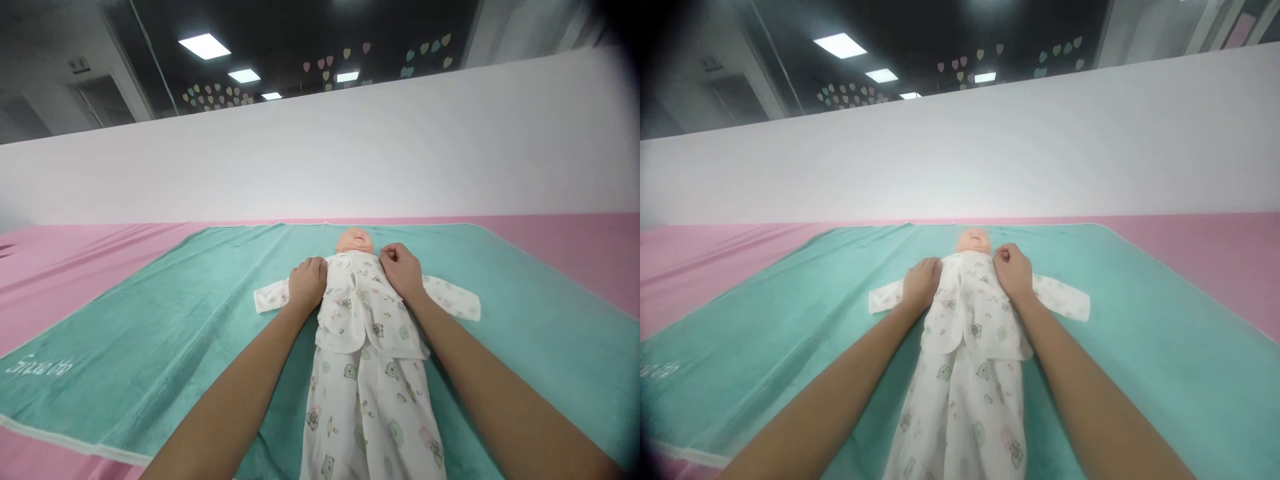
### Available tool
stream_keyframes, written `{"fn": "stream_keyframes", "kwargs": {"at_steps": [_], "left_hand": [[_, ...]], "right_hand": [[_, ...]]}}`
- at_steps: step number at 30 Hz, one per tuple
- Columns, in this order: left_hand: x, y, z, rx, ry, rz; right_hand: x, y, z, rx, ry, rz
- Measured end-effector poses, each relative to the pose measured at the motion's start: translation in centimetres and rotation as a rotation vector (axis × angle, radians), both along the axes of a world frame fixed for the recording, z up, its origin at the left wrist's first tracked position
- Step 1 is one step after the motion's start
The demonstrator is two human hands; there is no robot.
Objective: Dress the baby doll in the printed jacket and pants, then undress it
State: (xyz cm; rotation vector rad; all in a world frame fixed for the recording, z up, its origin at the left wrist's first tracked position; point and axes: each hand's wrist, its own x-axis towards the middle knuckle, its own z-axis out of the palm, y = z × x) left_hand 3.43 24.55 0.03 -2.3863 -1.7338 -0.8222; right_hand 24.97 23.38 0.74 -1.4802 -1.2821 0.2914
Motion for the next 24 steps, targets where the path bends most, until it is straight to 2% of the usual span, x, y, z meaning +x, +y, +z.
{"fn": "stream_keyframes", "kwargs": {"at_steps": [2,6,8,11,13,15,17,20,22,24], "left_hand": [[0.0,-0.2,0.1,-0.011,0.048,0.022],[-1.2,-0.8,0.2,-0.049,0.141,0.054],[-2.9,-1.3,0.2,-0.08,0.203,0.054],[-6.8,-2.2,0.1,-0.128,0.259,0.038],[-9.6,-2.7,0.1,-0.138,0.277,0.051],[-11.9,-2.9,0.3,-0.156,0.269,0.158],[-13.3,-2.8,0.5,-0.204,0.207,0.279],[-14.0,-2.2,0.9,-0.328,0.107,0.353],[-14.0,-2.0,1.0,-0.369,0.065,0.349],[-13.9,-1.9,0.9,-0.38,0.027,0.331]], "right_hand": [[0.7,-0.2,-1.0,0.01,-0.141,-0.08],[2.1,-1.7,-2.1,0.052,-0.446,-0.051],[3.5,-2.9,-2.4,0.034,-0.625,0.008],[6.7,-4.7,-3.1,-0.142,-0.771,0.071],[9.0,-5.9,-3.7,-0.262,-0.741,0.051],[10.8,-6.8,-4.0,-0.294,-0.655,0.023],[12.0,-7.3,-4.0,-0.293,-0.545,-0.081],[12.9,-7.5,-3.0,-0.445,-0.428,-0.275],[13.3,-7.4,-2.3,-0.605,-0.417,-0.32],[13.4,-7.5,-1.7,-0.7,-0.435,-0.327]]}}
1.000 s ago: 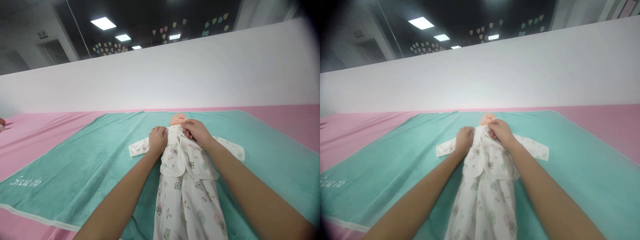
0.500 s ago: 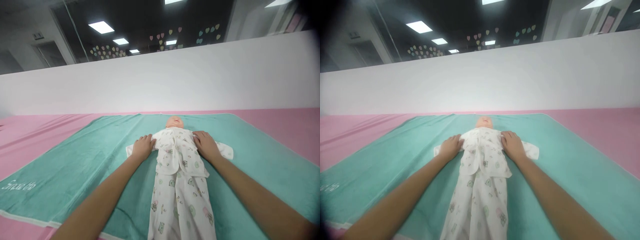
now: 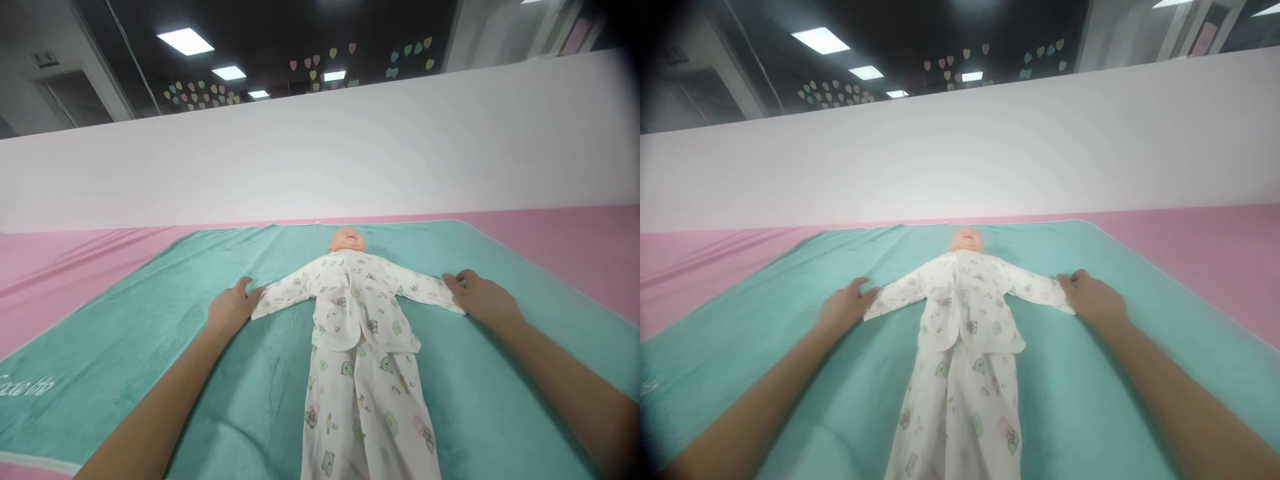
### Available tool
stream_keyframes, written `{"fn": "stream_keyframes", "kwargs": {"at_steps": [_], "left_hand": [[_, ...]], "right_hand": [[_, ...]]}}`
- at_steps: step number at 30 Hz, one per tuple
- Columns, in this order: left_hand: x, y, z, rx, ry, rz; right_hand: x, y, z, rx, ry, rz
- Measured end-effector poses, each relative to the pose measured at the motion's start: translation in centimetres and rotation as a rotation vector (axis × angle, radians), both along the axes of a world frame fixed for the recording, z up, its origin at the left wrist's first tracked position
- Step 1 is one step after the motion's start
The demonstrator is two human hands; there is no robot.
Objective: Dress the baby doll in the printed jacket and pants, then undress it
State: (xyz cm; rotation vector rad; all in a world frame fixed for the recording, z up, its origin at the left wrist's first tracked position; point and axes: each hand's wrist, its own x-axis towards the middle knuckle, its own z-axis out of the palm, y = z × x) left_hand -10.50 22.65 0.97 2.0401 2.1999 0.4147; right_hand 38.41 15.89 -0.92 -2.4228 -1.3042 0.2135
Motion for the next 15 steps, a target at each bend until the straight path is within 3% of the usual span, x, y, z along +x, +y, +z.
{"fn": "stream_keyframes", "kwargs": {"at_steps": [5,10,13,15], "left_hand": [[0.1,-0.2,-0.6,0.081,-0.27,-0.098],[0.8,-0.4,-0.7,0.223,-0.777,-0.055],[0.7,-0.5,-0.2,0.197,-0.999,0.016],[0.4,-0.6,0.2,0.093,-0.981,-0.012]], "right_hand": [[0.1,-0.5,0.5,0.085,0.135,0.06],[0.1,-0.6,0.1,0.29,0.278,0.023],[-0.1,-0.5,-0.3,0.4,0.393,-0.012],[-0.3,-0.4,-0.6,0.434,0.456,-0.018]]}}
